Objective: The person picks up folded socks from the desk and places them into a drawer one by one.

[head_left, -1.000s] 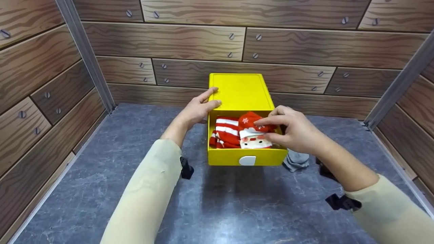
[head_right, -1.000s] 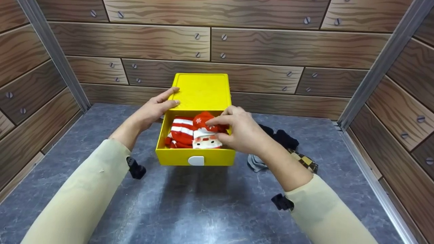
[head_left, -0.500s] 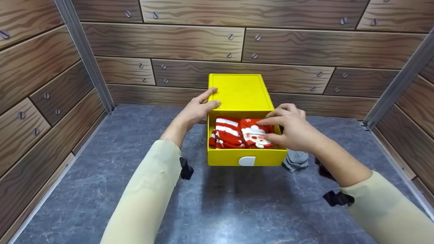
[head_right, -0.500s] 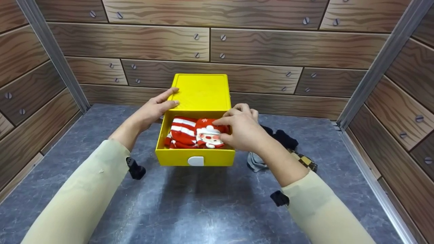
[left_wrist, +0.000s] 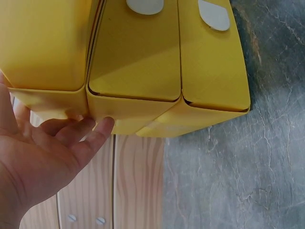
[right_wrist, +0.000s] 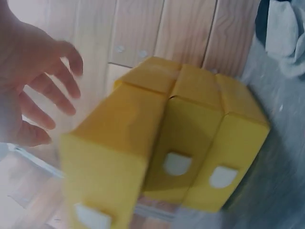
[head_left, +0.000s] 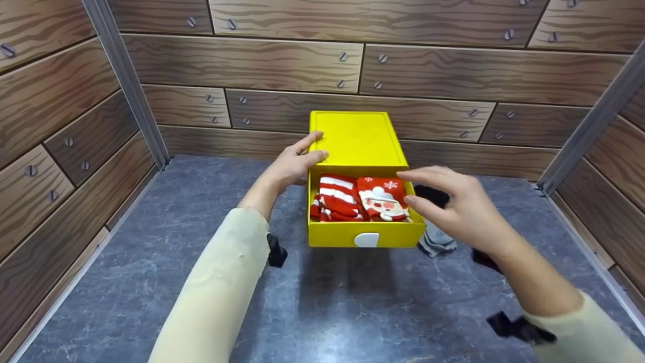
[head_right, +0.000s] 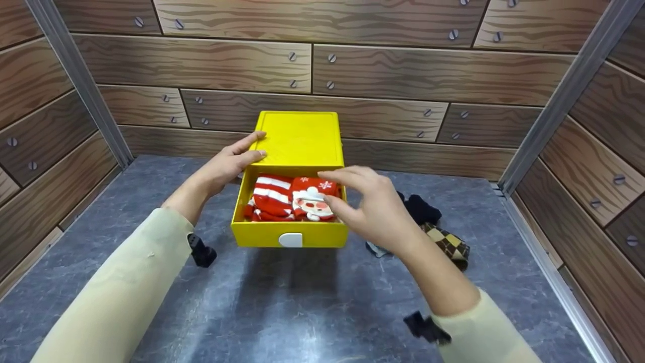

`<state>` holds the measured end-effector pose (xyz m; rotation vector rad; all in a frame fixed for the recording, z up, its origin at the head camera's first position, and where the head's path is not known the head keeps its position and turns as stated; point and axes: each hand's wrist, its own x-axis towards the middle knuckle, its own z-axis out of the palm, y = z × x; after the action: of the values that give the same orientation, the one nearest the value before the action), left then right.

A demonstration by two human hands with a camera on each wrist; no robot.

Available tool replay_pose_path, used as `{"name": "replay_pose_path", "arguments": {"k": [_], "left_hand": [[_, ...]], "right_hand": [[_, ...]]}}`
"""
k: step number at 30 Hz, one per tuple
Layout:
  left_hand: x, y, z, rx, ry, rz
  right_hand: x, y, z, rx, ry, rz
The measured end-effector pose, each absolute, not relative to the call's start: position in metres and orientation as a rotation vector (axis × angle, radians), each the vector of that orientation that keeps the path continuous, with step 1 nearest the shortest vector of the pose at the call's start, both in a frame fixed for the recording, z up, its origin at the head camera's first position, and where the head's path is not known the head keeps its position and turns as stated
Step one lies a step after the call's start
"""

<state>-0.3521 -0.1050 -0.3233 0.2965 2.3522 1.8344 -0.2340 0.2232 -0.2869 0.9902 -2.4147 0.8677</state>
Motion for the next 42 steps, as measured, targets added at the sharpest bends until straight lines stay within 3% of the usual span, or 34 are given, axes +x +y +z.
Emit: {"name": "replay_pose_path", "arguments": {"k": [7,15,31,42], "left_hand": [[-0.354,-0.105,-0.323,0.291,2.324,1.848],[-0.353,-0.105,-0.323,0.271,2.325,1.847],[-0.352,-0.105,-0.322,0.285,2.337,1.839],[-0.352,-0.106,-0.323,0.296,2.323,1.842]], "right_hand": [[-0.199,0.223,-0.296,1.125,-2.276,1.04],[-0.187,0.219,-0.326,1.204,-2.32,1.123],[-0.198,0.194,-0.358,0.998,-2.556,1.538],[-0.217,0.182,-0.363,0.878,-2.501,1.521]]}}
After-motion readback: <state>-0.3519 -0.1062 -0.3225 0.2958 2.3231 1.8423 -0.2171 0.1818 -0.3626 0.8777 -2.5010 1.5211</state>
